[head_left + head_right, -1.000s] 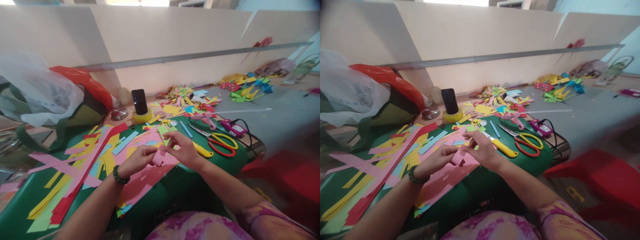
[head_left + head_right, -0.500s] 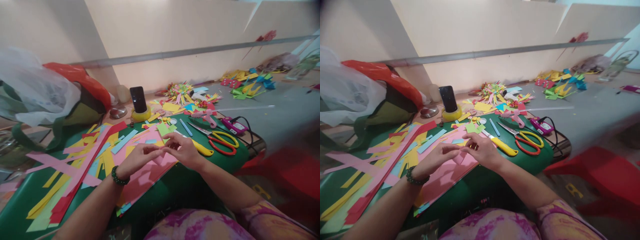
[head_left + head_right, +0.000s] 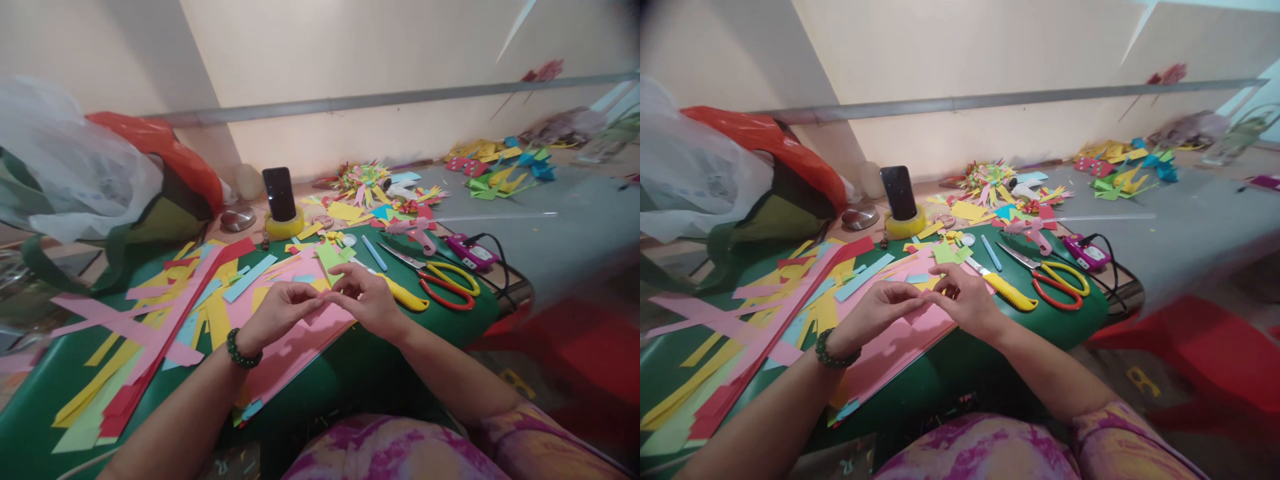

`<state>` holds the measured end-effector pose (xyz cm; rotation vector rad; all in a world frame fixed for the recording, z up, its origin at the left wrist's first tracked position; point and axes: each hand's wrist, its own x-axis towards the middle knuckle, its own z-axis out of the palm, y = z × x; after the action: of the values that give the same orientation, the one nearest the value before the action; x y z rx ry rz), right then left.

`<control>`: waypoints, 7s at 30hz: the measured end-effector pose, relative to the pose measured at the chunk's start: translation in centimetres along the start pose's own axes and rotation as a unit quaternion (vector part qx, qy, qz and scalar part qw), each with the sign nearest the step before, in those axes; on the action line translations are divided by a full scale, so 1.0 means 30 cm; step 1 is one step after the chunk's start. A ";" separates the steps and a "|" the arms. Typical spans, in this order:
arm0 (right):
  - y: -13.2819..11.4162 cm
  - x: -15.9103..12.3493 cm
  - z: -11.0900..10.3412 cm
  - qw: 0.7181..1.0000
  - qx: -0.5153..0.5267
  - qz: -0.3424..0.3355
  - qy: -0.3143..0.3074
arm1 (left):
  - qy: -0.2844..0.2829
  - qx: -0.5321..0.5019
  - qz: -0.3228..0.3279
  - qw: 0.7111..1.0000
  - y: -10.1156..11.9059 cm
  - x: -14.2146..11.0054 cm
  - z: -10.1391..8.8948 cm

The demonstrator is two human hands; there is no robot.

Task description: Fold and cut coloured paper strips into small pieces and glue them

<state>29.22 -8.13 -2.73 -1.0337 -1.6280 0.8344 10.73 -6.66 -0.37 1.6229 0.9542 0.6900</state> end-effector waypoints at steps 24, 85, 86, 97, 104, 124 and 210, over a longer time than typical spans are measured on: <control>-0.020 0.006 -0.016 0.998 -0.032 -0.027 -0.038 | 0.008 0.085 0.006 0.996 0.000 -0.002 0.003; -0.021 -0.140 -0.348 0.900 -0.434 0.025 -0.046 | -0.141 -0.189 -0.163 0.958 -0.053 0.033 -0.084; -0.034 -0.156 -0.350 0.907 -0.415 -0.031 -0.059 | -0.139 -0.182 -0.161 0.960 -0.050 0.032 -0.083; -0.029 -0.162 -0.287 0.868 -0.451 -0.202 -0.046 | -0.145 -0.123 -0.131 0.973 -0.022 0.020 -0.056; -0.010 -0.135 -0.213 0.835 -0.499 -0.228 -0.029 | -0.160 -0.092 -0.131 0.974 -0.007 0.011 -0.026; 0.184 -0.120 -0.391 0.797 -0.600 0.000 -0.068 | -0.049 0.264 -0.224 0.937 0.032 -0.035 -0.341; -0.024 0.015 0.048 0.995 -0.086 -0.031 0.043 | 0.145 -0.141 0.034 0.979 0.006 -0.006 0.053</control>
<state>27.60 -8.05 -2.31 -1.1172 -1.6724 0.6073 12.00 -7.61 -0.59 1.3304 0.9597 1.0811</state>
